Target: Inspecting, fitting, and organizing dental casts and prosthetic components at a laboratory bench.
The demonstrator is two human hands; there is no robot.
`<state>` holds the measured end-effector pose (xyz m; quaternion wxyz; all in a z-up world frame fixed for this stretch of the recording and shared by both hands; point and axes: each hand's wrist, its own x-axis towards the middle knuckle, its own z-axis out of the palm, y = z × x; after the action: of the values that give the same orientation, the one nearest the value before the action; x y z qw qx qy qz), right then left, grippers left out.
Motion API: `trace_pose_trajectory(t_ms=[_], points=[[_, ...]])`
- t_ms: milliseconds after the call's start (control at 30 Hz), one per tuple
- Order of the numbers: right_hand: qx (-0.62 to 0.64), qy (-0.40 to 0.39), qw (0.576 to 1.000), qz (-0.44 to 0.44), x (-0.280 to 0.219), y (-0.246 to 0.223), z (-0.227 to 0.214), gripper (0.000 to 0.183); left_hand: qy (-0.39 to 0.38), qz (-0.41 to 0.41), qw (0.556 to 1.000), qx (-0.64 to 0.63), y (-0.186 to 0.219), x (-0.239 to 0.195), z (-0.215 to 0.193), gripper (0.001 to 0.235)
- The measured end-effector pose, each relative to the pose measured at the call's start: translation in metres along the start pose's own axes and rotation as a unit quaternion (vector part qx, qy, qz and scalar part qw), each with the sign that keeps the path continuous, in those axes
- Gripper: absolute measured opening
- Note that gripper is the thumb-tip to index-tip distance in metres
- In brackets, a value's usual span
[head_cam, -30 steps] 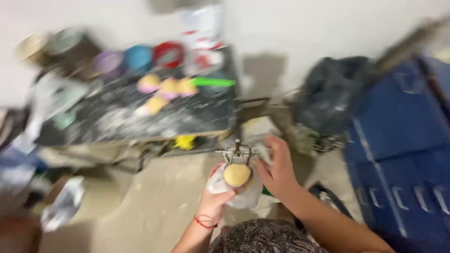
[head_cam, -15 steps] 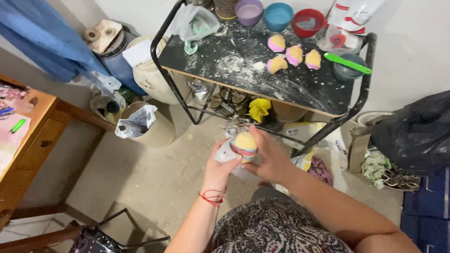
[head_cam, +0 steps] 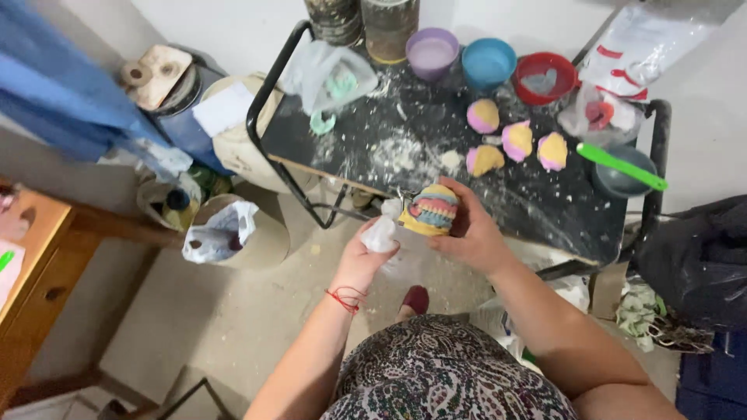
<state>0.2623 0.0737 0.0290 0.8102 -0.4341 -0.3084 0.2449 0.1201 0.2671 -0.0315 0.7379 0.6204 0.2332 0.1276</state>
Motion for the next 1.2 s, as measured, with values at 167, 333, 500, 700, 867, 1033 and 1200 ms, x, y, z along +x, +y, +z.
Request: trace_pose_trajectory(t_ms=[167,333,500,700,867,1033,1200], points=[[-0.015,0.045,0.999,-0.012,0.057,-0.014,-0.035,0.107,-0.013,0.016,1.0,0.017,0.003,0.107,-0.003,0.081],[-0.062,0.076,0.994,-0.049,0.088,-0.019,-0.062,0.115,-0.03,-0.044,0.998,-0.016,0.031,0.163,0.037,0.081],[-0.284,0.152,0.946,0.02,0.087,-0.018,-0.074,0.111,-0.15,-0.069,0.947,0.275,0.072,0.223,0.034,0.128],[-0.28,0.275,0.92,0.001,0.086,-0.01,-0.074,0.109,-0.215,0.12,0.88,0.406,0.125,0.253,-0.019,0.138],[-0.419,0.377,0.826,0.01,0.071,0.001,-0.032,0.11,-0.313,0.164,0.855,0.38,0.117,0.313,-0.044,0.096],[-0.582,0.473,0.66,0.044,0.033,0.048,-0.021,0.101,-0.37,0.242,0.811,0.384,0.089,0.357,-0.034,0.027],[-0.618,0.52,0.59,-0.001,0.008,0.075,-0.054,0.093,-0.4,0.193,0.702,0.557,0.039,0.368,-0.025,0.018]])
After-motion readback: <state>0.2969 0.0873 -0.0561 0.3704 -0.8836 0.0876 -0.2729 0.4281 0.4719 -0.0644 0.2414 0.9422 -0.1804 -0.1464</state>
